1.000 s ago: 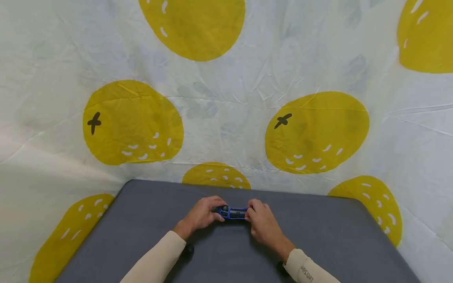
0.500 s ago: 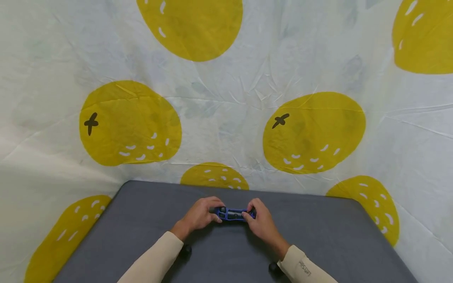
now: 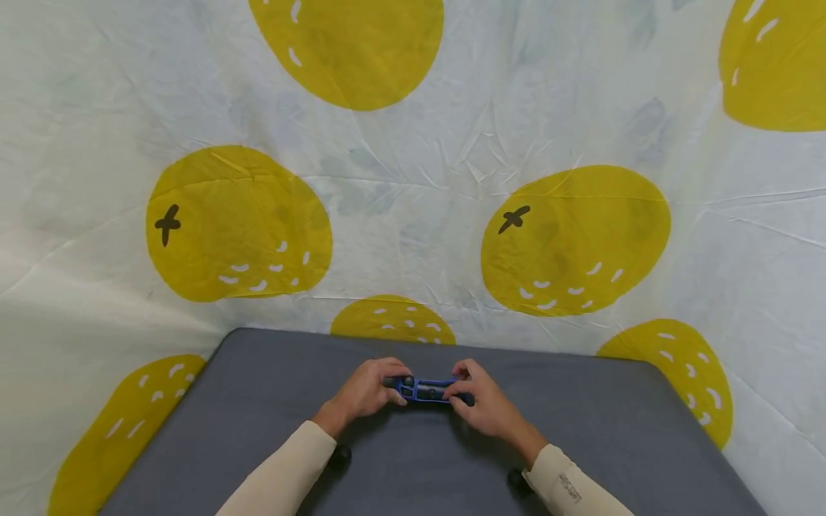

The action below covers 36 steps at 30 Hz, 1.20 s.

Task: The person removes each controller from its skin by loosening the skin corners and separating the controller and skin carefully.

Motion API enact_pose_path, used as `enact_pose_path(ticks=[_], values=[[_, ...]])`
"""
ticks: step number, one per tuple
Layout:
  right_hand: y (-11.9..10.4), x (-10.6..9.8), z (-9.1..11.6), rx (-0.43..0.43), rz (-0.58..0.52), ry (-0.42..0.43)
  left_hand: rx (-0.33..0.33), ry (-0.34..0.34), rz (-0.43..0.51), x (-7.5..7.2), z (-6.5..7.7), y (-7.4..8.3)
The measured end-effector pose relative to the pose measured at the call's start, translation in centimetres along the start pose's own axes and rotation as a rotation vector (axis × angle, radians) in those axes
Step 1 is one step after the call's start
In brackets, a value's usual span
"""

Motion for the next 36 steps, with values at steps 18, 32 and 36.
enact_pose_path(ticks=[18, 32, 36], values=[[-1.8, 0.2, 0.7, -0.094, 0.213, 0.208, -0.008, 0.008, 0.005, -0.1, 0.1, -0.2], [-1.6, 0.1, 0.5, -0.015, 0.143, 0.115, 0.002, -0.003, 0.008, -0.2, 0.1, -0.3], [-1.3, -0.1, 0.1, -0.061, 0.149, 0.052, 0.013, -0.006, 0.007, -0.1, -0.1, -0.2]])
Point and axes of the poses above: each hand's wrist, its own z-axis away from the middle knuckle, its own x-axis out of the palm, y = z × x, the point moved 5 cm from there along -z, towards the middle knuckle, and after that the axes turned 3 degrees about y, right-handed, at the moved point
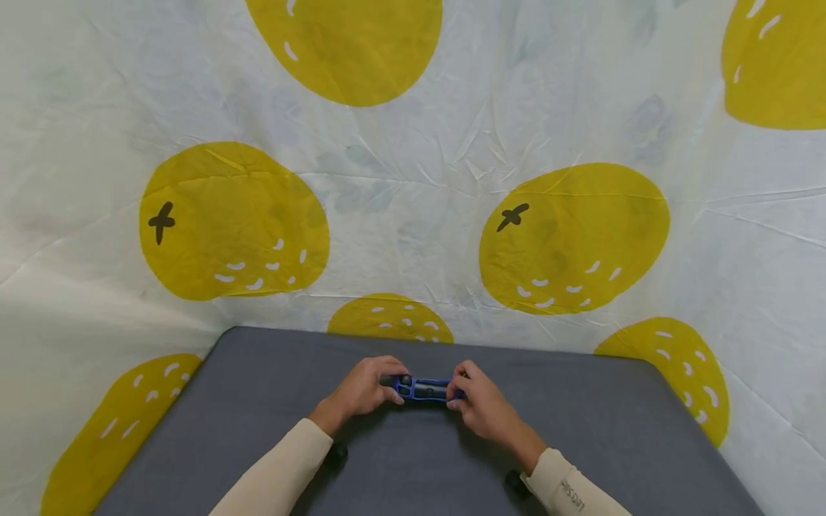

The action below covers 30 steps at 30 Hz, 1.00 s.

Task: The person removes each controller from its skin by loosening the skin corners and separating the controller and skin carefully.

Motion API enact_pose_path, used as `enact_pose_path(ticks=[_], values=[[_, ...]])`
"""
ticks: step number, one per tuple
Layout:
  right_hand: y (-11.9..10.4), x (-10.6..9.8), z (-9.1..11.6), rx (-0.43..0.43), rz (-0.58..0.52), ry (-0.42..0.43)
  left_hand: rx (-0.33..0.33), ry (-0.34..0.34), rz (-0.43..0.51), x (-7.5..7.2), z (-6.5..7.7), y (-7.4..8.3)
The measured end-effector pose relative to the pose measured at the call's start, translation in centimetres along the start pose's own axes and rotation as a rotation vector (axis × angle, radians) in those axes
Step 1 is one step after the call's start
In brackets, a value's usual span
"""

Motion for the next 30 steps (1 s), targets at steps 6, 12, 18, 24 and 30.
enact_pose_path(ticks=[6, 12, 18, 24, 30], values=[[-0.18, -0.33, -0.19, -0.092, 0.035, -0.032, 0.006, -0.011, -0.010, 0.12, -0.12, 0.07], [0.35, -0.50, -0.10, -0.022, -0.060, -0.071, 0.005, -0.012, -0.010, 0.04, -0.14, 0.08], [0.29, -0.70, -0.01, -0.049, -0.046, -0.037, 0.009, -0.006, -0.017, -0.09, -0.07, 0.12], [0.06, -0.73, -0.04, -0.126, 0.020, -0.004, 0.019, 0.001, -0.022, -0.05, -0.08, 0.13], [-0.14, -0.86, -0.04, -0.206, 0.051, -0.005, 0.020, -0.010, -0.010, -0.05, -0.01, 0.25]])
Point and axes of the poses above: each hand's wrist, its own z-axis away from the middle knuckle, its own x-axis out of the palm, y = z × x, the point moved 5 cm from there along -z, towards the middle knuckle, and after that the axes turned 3 degrees about y, right-handed, at the moved point
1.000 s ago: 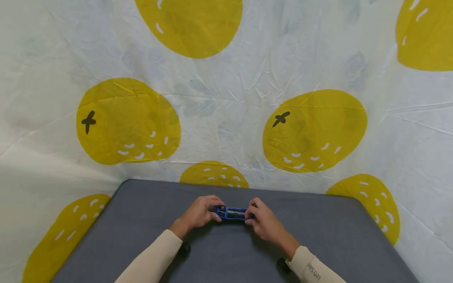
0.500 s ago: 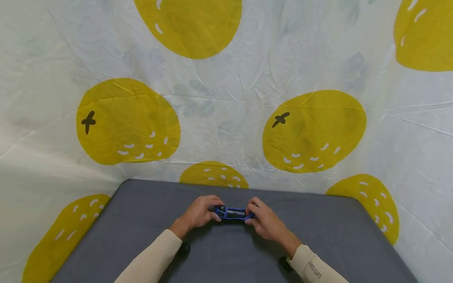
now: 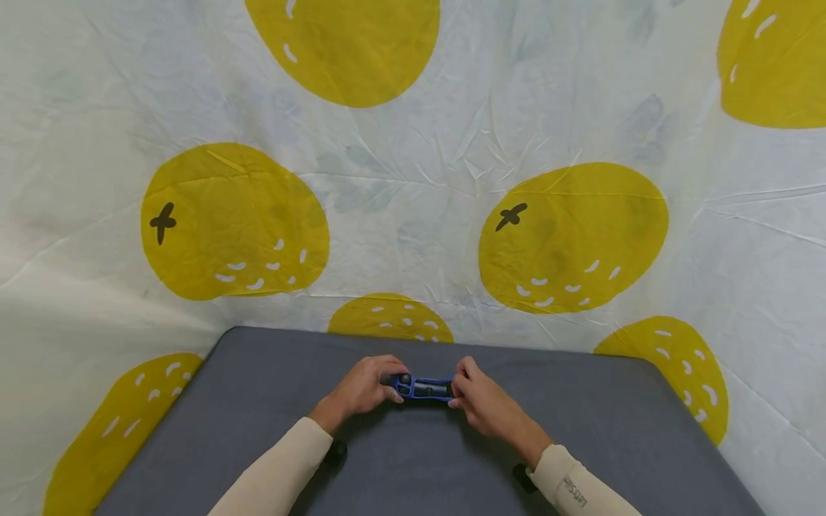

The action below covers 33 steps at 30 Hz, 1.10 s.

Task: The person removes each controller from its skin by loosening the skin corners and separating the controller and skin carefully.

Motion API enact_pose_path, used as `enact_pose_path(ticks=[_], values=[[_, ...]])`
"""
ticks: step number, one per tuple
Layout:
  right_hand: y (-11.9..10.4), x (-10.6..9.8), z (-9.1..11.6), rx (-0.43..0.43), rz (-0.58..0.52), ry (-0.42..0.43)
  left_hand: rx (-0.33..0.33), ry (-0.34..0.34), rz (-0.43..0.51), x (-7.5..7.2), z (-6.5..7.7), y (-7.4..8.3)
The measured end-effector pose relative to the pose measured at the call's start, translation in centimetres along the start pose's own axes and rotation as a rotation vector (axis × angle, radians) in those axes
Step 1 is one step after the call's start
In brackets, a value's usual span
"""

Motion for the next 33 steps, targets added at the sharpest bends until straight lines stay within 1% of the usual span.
enact_pose_path(ticks=[2, 10, 14, 18, 21, 25, 27, 30, 33], values=[[0.0, -0.1, 0.0, -0.012, -0.004, -0.001, -0.002, -0.006, -0.006, 0.0, 0.0, 0.0], [0.7, -0.8, 0.9, 0.010, -0.047, -0.005, -0.012, -0.011, 0.006, 0.1, 0.1, -0.1], [1.1, -1.0, 1.5, 0.015, -0.045, 0.011, -0.008, -0.012, 0.014, 0.0, 0.1, -0.2], [1.5, -1.0, 1.8, 0.043, -0.041, 0.010, -0.008, -0.014, 0.023, -0.1, 0.0, -0.3], [1.7, -1.1, 1.9, 0.104, -0.106, 0.025, -0.008, -0.015, 0.026, -0.2, 0.0, -0.2], [2.2, -1.3, 2.2, 0.250, -0.283, 0.086, -0.018, -0.018, 0.044, -0.3, -0.1, -0.1], [2.5, -1.2, 2.3, 0.335, -0.332, 0.085, -0.024, -0.016, 0.051, -0.3, -0.1, -0.1], [2.3, -0.6, 2.3, 0.442, -0.319, 0.037, -0.026, -0.012, 0.064, -0.3, -0.1, -0.1], [1.9, 0.3, 1.9, 0.491, -0.291, -0.002, -0.022, -0.007, 0.072, -0.1, -0.1, -0.2]])
Point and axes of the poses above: each hand's wrist, its own z-axis away from the middle knuckle, its own x-axis out of the palm, y = z × x, the point moved 5 cm from there along -z, towards the middle knuckle, and after that the axes turned 3 degrees about y, right-handed, at the moved point
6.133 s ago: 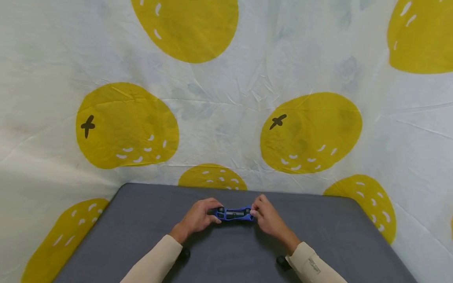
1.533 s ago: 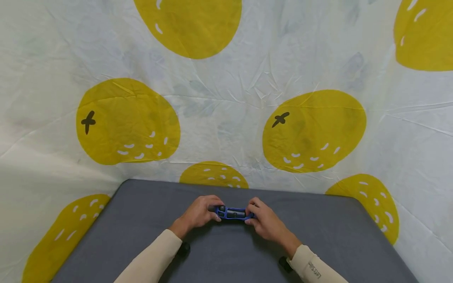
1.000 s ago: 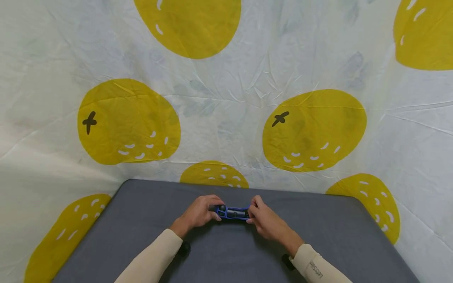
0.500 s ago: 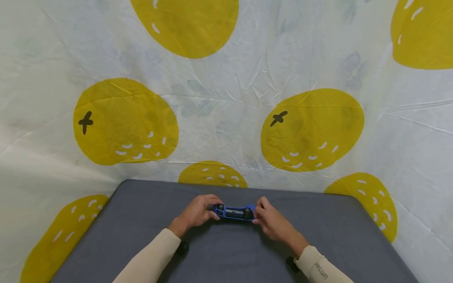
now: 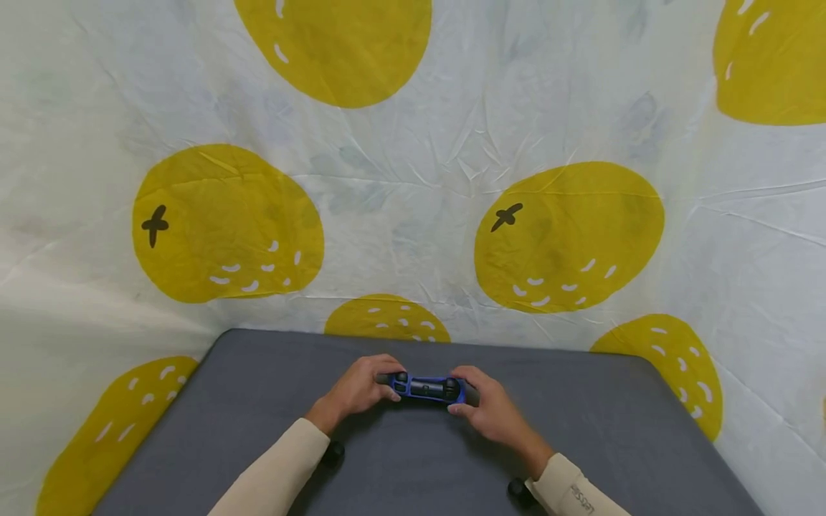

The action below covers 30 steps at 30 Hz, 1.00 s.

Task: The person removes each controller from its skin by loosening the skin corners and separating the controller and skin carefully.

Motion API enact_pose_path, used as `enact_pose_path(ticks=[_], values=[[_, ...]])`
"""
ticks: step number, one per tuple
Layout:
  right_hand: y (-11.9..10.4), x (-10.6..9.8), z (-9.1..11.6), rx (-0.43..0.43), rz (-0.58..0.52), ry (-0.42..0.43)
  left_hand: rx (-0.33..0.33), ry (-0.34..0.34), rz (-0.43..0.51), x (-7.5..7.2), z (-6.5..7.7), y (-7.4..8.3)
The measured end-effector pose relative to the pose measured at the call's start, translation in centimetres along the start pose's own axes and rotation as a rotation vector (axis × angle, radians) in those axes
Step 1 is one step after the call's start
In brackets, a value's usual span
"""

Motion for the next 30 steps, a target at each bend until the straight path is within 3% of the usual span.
enact_pose_path(ticks=[10, 30], values=[[-0.1, 1.9, -0.8, 0.053, -0.087, 0.052, -0.052, 0.015, -0.001, 0.3, 0.3, -0.3], [-1.3, 2.3, -0.6, -0.140, 0.078, 0.126, -0.064, 0.044, 0.001, 0.5, 0.5, -0.3]])
Point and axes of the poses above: each hand's wrist, its own z-axis away from the middle knuckle, its own x-axis out of the palm, y = z × x, the point moved 5 cm from there along -z, towards the middle knuckle, and after that the axes turned 3 degrees about y, right-handed, at the moved point
